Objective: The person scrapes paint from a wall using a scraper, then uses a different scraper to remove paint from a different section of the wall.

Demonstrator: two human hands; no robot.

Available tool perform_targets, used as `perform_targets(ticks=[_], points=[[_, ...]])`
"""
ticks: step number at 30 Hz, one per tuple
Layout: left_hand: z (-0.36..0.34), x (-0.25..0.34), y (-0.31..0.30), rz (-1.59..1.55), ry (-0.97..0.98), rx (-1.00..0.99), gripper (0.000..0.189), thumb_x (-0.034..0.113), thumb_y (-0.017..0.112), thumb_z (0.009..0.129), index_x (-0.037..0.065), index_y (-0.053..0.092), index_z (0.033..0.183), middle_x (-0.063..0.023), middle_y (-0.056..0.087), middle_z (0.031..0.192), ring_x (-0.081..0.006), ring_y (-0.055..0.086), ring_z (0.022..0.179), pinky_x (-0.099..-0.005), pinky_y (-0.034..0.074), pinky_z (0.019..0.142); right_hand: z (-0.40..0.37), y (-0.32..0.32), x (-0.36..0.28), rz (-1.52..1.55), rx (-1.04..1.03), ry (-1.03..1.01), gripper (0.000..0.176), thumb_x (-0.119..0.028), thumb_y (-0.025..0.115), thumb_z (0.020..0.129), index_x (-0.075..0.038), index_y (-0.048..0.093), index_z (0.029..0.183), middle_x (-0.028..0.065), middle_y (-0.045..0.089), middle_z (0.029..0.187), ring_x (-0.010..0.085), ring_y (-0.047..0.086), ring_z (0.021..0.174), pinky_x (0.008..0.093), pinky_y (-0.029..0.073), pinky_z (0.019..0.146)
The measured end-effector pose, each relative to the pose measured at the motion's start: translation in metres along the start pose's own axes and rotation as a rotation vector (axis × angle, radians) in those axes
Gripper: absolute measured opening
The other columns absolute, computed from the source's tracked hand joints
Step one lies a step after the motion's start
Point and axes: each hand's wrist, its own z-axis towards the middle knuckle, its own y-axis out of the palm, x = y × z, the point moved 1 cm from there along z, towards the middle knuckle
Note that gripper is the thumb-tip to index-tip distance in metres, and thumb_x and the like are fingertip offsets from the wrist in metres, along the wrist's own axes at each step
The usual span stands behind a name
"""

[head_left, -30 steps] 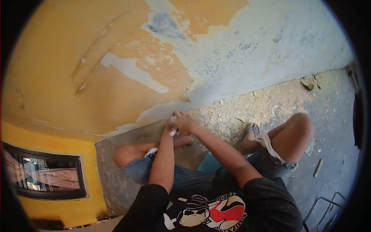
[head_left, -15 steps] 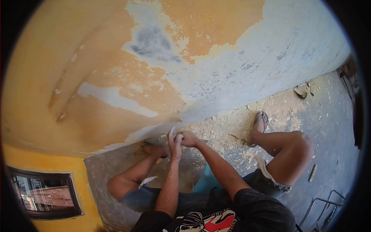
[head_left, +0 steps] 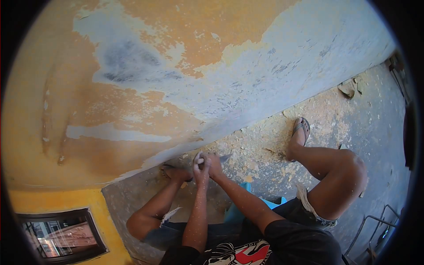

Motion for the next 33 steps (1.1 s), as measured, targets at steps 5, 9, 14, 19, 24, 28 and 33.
perform_targets(ticks=[5, 9, 14, 19, 24, 28, 33], points=[[0.015, 0.007, -0.009, -0.03, 0.027, -0.048, 0.043, 0.023, 0.059, 0.099, -0.006, 0.054, 0.13, -0.0151, 0.059, 0.129, -0.024, 0.05, 0.126, -0.0355, 0.038, 0.107, 0.015, -0.001, 0.008, -0.032, 0.253, -0.044, 0.017, -0.027, 0.059, 0.08, -0.011, 0.066, 0.081, 0.0099, 0.067, 0.082, 0.0329, 0.057, 0.084, 0.0453, 0.038, 0.084], [0.025, 0.017, 0.002, -0.013, 0.094, -0.084, 0.023, 0.019, 0.057, 0.097, -0.002, 0.066, 0.098, -0.0141, 0.064, 0.118, -0.0246, 0.054, 0.12, -0.0367, 0.031, 0.113, 0.013, -0.002, 0.02, -0.073, 0.301, -0.064, 0.013, -0.025, 0.062, 0.079, -0.013, 0.064, 0.074, 0.0061, 0.063, 0.077, 0.0281, 0.052, 0.084, 0.0433, 0.037, 0.083], [0.039, 0.083, -0.008, -0.344, 0.172, 0.008, 0.031, 0.015, 0.051, 0.094, 0.003, 0.053, 0.066, -0.0104, 0.062, 0.086, -0.0193, 0.057, 0.086, -0.0349, 0.034, 0.11, 0.044, -0.015, -0.031, 0.02, 0.446, -0.203, 0.017, -0.025, 0.063, 0.079, -0.012, 0.056, 0.07, 0.0038, 0.053, 0.075, 0.0267, 0.05, 0.082, 0.0425, 0.035, 0.08], [0.055, 0.124, -0.004, -0.082, 0.476, -0.14, 0.041, 0.019, 0.047, 0.094, 0.004, 0.042, 0.056, -0.005, 0.049, 0.065, -0.0155, 0.046, 0.074, -0.0367, 0.038, 0.099, 0.063, -0.013, -0.043, 0.152, 0.661, -0.236, 0.027, -0.021, 0.068, 0.08, -0.011, 0.048, 0.065, 0.0036, 0.044, 0.069, 0.0251, 0.045, 0.075, 0.0412, 0.032, 0.074], [0.052, 0.093, 0.015, 0.143, 0.494, -0.244, 0.041, 0.016, 0.046, 0.096, 0.004, 0.046, 0.057, -0.0039, 0.046, 0.06, -0.0186, 0.046, 0.077, -0.0382, 0.039, 0.094, 0.059, -0.001, 0.006, 0.061, 0.583, -0.264, 0.02, -0.024, 0.064, 0.079, -0.011, 0.051, 0.07, 0.0054, 0.047, 0.076, 0.0283, 0.045, 0.078, 0.0418, 0.034, 0.074], [0.029, 0.093, 0.022, 0.122, 0.422, -0.166, 0.04, 0.013, 0.043, 0.098, 0.004, 0.048, 0.059, -0.0054, 0.05, 0.063, -0.0202, 0.047, 0.082, -0.0408, 0.036, 0.099, 0.049, -0.012, 0.004, 0.2, 0.521, -0.288, 0.021, -0.022, 0.066, 0.077, -0.01, 0.051, 0.068, 0.0064, 0.048, 0.077, 0.0288, 0.045, 0.079, 0.0422, 0.035, 0.074], [0.022, 0.074, 0.013, 0.147, 0.368, -0.11, 0.04, 0.021, 0.048, 0.096, -0.001, 0.056, 0.063, -0.0071, 0.055, 0.063, -0.0234, 0.051, 0.087, -0.0429, 0.042, 0.095, 0.041, -0.008, -0.001, 0.227, 0.497, -0.337, 0.021, -0.016, 0.068, 0.08, -0.008, 0.052, 0.069, 0.0054, 0.048, 0.076, 0.0271, 0.045, 0.077, 0.0412, 0.035, 0.074]])
